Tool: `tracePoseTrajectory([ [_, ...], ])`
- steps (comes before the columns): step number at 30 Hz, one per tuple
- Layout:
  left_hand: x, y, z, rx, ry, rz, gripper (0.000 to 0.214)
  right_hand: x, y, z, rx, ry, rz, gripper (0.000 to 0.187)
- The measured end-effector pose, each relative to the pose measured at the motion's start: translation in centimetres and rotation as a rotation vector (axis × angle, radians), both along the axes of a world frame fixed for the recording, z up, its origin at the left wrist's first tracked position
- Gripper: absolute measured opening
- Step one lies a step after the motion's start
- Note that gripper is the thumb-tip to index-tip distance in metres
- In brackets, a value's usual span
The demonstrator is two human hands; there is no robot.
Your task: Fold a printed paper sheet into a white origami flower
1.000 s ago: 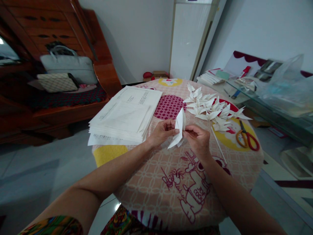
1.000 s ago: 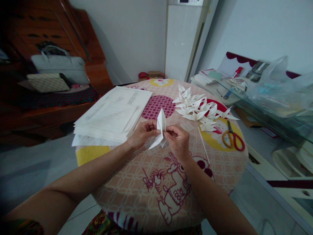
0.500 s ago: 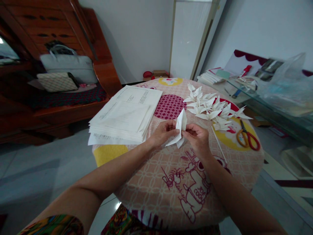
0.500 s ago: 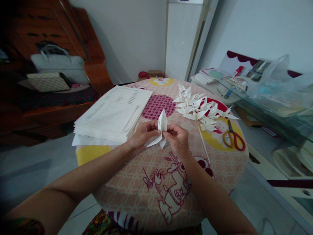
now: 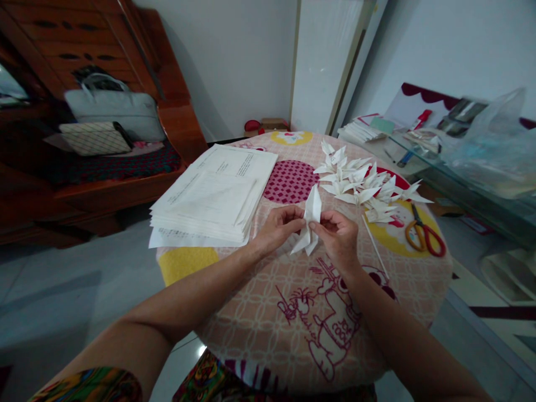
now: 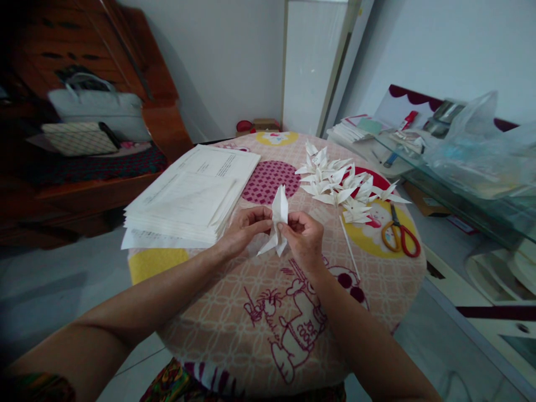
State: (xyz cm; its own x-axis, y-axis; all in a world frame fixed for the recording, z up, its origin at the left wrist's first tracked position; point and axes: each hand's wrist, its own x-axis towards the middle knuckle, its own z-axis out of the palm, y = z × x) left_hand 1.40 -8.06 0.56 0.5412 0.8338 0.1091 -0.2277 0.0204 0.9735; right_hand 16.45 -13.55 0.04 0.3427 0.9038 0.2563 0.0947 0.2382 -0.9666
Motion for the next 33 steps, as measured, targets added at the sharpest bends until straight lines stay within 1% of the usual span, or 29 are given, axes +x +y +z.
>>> tracePoseTrajectory([
  [4,0.1,0.31,-0.53,-0.044,-0.041,-0.055,0.022,0.11,0.16,0.08,-0.046,0.074,0.002,0.017],
  [8,0.19,0.58,-0.93,-0.063,-0.081,-0.108,0.033,0.27,0.5,-0.08,-0.077,0.163,0.019,0.018],
  [12,0.21,0.47,-0.81,-0.058,-0.03,-0.12,0.043,0.38,0.66,-0.33,-0.104,0.239,0.029,0.018],
  [15,0.32,0.22,-0.78,-0.053,0.004,-0.121,0.046,0.35,0.68,-0.52,-0.106,0.261,0.02,0.019],
  [19,0.48,-0.06,-0.91,-0.049,-0.02,-0.112,0.046,0.32,0.73,-0.68,-0.091,0.245,-0.019,0.019],
  [24,0.55,-0.15,-0.79,-0.11,-0.056,-0.095,0.032,0.23,0.64,-0.51,-0.066,0.16,-0.067,0.017],
  [27,0.71,-0.06,-0.86,-0.135,-0.061,-0.071,0.037,-0.02,0.49,-0.31,-0.058,0.078,-0.075,0.015],
  [30,0.85,0.05,-1.0,-0.122,-0.042,-0.046,0.043,-0.23,0.34,-0.2,-0.053,0.045,-0.077,0.015],
  [33,0.79,0.12,-0.96,-0.129,-0.022,-0.035,0.043,-0.2,0.17,-0.27,-0.045,0.021,-0.06,0.014],
])
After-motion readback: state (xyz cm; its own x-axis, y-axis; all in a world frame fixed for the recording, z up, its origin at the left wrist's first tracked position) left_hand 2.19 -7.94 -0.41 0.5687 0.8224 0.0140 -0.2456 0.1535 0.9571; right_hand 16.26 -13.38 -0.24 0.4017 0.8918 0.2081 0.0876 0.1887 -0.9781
